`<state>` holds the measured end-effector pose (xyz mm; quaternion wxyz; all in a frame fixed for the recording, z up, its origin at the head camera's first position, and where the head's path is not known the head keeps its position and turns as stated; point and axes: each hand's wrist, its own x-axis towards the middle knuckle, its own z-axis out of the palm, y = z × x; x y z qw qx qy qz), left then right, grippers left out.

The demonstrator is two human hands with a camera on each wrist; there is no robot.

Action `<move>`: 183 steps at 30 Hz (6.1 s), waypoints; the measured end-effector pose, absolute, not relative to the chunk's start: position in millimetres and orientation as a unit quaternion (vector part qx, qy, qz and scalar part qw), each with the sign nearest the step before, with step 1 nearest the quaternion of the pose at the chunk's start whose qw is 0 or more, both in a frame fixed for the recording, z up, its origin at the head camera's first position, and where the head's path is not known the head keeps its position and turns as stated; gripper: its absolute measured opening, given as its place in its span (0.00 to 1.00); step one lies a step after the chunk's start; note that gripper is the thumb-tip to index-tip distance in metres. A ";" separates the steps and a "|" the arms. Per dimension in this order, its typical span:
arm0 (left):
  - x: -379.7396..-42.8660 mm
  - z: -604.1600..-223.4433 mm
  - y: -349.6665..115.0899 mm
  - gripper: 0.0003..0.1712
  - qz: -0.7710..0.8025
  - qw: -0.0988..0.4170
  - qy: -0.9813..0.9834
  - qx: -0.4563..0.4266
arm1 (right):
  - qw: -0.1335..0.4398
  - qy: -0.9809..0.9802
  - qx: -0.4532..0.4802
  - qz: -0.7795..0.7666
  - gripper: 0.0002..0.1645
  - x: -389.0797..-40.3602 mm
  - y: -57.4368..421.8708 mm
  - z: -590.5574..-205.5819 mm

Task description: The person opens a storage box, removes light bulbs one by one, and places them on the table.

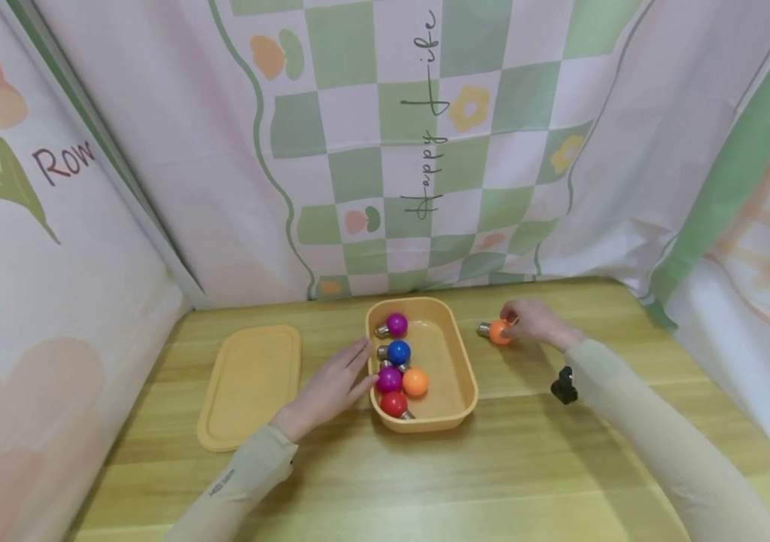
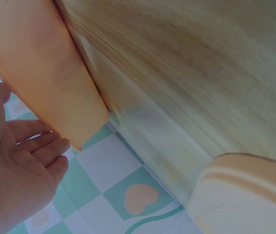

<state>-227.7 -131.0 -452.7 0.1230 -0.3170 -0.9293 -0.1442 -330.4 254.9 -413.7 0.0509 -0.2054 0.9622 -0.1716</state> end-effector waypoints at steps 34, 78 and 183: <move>-226.6 -450.4 -131.1 0.34 -0.142 0.111 -0.934 -0.309 | 0.032 0.951 -0.259 -0.166 0.24 -310.3 217.3 -374.1; -229.2 -456.7 -132.9 0.35 -0.136 0.118 -0.935 -0.306 | 0.138 0.921 -0.333 -0.151 0.21 -266.2 108.4 -393.5; -228.7 -453.1 -131.7 0.37 -0.149 0.095 -0.936 -0.303 | 0.041 0.941 -0.266 -0.204 0.17 -296.4 218.6 -347.3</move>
